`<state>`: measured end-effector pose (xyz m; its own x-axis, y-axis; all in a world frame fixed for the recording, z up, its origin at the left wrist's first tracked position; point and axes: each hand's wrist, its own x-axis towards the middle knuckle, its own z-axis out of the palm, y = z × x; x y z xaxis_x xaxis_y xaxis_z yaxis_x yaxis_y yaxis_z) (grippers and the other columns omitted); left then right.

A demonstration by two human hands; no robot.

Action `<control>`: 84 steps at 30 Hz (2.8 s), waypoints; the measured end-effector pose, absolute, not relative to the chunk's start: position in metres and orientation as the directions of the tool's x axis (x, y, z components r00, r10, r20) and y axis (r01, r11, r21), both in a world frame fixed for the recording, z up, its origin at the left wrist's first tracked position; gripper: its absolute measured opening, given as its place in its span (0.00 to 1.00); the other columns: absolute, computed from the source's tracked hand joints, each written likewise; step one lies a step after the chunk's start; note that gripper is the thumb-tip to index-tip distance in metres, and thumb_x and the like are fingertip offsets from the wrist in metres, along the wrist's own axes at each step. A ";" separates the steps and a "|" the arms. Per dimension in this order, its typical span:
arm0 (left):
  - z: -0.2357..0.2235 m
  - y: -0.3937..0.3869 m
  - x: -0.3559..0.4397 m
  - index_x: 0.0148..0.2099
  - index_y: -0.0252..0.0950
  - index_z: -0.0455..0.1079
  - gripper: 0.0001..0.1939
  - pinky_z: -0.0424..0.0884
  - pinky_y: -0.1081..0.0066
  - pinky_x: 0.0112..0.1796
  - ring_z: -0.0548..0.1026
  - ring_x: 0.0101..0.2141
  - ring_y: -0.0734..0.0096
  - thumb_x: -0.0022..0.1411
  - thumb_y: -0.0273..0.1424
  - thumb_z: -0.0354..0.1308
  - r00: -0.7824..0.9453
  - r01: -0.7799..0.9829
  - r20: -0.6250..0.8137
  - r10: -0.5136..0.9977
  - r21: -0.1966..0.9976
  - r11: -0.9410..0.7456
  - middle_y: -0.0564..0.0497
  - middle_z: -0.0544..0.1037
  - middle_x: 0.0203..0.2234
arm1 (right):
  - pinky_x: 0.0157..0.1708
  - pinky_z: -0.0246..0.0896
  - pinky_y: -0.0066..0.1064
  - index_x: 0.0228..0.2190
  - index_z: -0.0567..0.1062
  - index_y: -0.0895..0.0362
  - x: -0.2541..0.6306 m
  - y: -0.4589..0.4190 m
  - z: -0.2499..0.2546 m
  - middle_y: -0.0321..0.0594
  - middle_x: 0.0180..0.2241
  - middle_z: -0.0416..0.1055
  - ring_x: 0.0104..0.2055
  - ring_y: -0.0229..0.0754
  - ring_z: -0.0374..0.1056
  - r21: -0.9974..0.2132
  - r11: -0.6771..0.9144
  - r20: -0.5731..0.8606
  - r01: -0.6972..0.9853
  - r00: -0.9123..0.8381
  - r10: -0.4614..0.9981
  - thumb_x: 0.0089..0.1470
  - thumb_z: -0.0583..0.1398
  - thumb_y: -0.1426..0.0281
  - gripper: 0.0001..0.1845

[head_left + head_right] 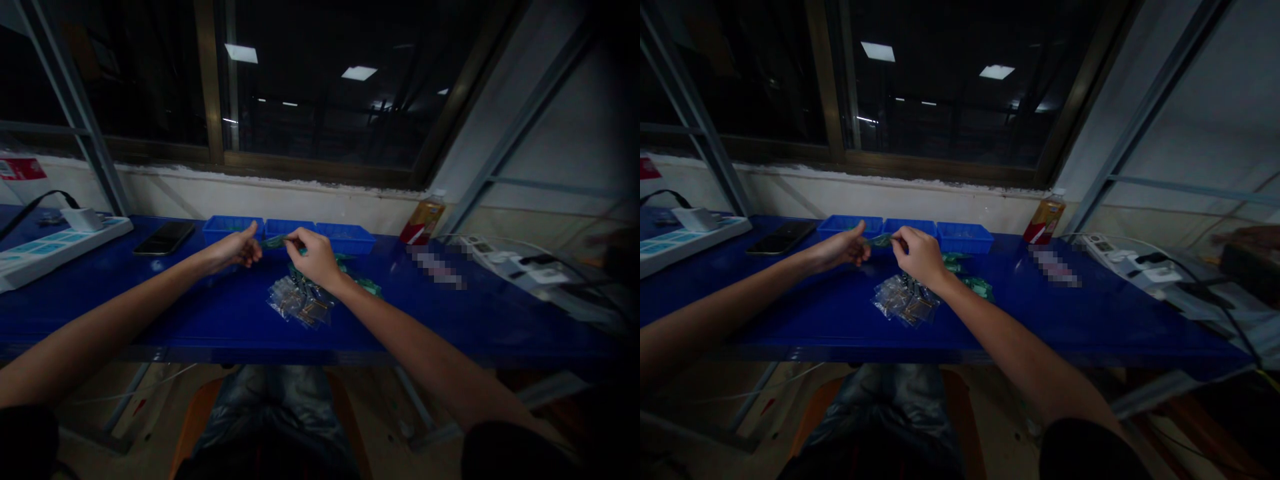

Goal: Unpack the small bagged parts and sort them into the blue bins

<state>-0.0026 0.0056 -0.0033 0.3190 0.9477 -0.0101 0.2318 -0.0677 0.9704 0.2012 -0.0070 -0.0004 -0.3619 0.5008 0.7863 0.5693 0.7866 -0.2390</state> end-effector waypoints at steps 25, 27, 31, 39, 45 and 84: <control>0.002 0.001 0.004 0.34 0.31 0.66 0.07 0.65 0.74 0.30 0.68 0.28 0.74 0.52 0.30 0.57 0.287 0.171 0.589 0.755 0.744 -0.645 0.50 0.70 0.27 | 0.24 0.56 0.27 0.27 0.72 0.58 0.191 -0.008 0.008 0.39 0.21 0.68 0.24 0.35 0.63 -0.951 0.266 0.199 0.161 -0.343 0.918 0.51 0.54 0.56 0.18; 0.003 -0.002 0.005 0.34 0.32 0.67 0.05 0.66 0.71 0.35 0.69 0.33 0.71 0.54 0.28 0.54 0.349 0.296 0.679 0.646 0.575 -0.763 0.48 0.70 0.31 | 0.24 0.58 0.28 0.27 0.72 0.59 0.192 -0.009 0.008 0.41 0.22 0.69 0.25 0.36 0.65 -0.983 0.166 0.128 0.074 -0.360 0.924 0.49 0.55 0.53 0.20; 0.004 -0.009 0.008 0.33 0.34 0.69 0.06 0.63 0.64 0.46 0.65 0.43 0.68 0.54 0.22 0.52 0.421 0.477 0.781 0.461 0.242 -0.845 0.47 0.65 0.39 | 0.26 0.61 0.28 0.27 0.71 0.59 0.193 -0.008 0.009 0.40 0.25 0.70 0.26 0.35 0.66 -0.985 0.166 0.175 -0.057 -0.381 0.908 0.49 0.56 0.57 0.17; 0.000 -0.009 0.009 0.37 0.34 0.69 0.10 0.61 0.62 0.48 0.62 0.45 0.66 0.55 0.22 0.49 0.418 0.575 0.731 0.539 0.246 -0.780 0.46 0.60 0.43 | 0.25 0.62 0.27 0.32 0.66 0.57 0.192 0.002 -0.003 0.34 0.24 0.68 0.27 0.35 0.65 -0.867 0.473 0.428 0.155 -0.254 0.867 0.48 0.56 0.66 0.09; 0.002 -0.009 0.011 0.37 0.34 0.71 0.17 0.62 0.62 0.44 0.62 0.43 0.61 0.60 0.41 0.48 0.296 0.523 0.583 0.757 0.564 -0.639 0.45 0.64 0.36 | 0.37 0.61 0.34 0.31 0.69 0.55 0.201 -0.004 0.005 0.39 0.32 0.68 0.37 0.39 0.65 -0.402 0.790 0.753 0.462 -0.325 0.573 0.52 0.53 0.71 0.06; -0.004 -0.003 0.012 0.29 0.32 0.66 0.15 0.63 0.73 0.30 0.68 0.27 0.72 0.55 0.41 0.54 0.314 0.168 0.317 0.895 0.909 -0.380 0.50 0.70 0.24 | 0.42 0.58 0.39 0.34 0.74 0.51 0.204 -0.006 0.003 0.40 0.36 0.63 0.42 0.43 0.59 -0.097 0.841 0.765 0.533 -0.500 0.405 0.49 0.53 0.76 0.14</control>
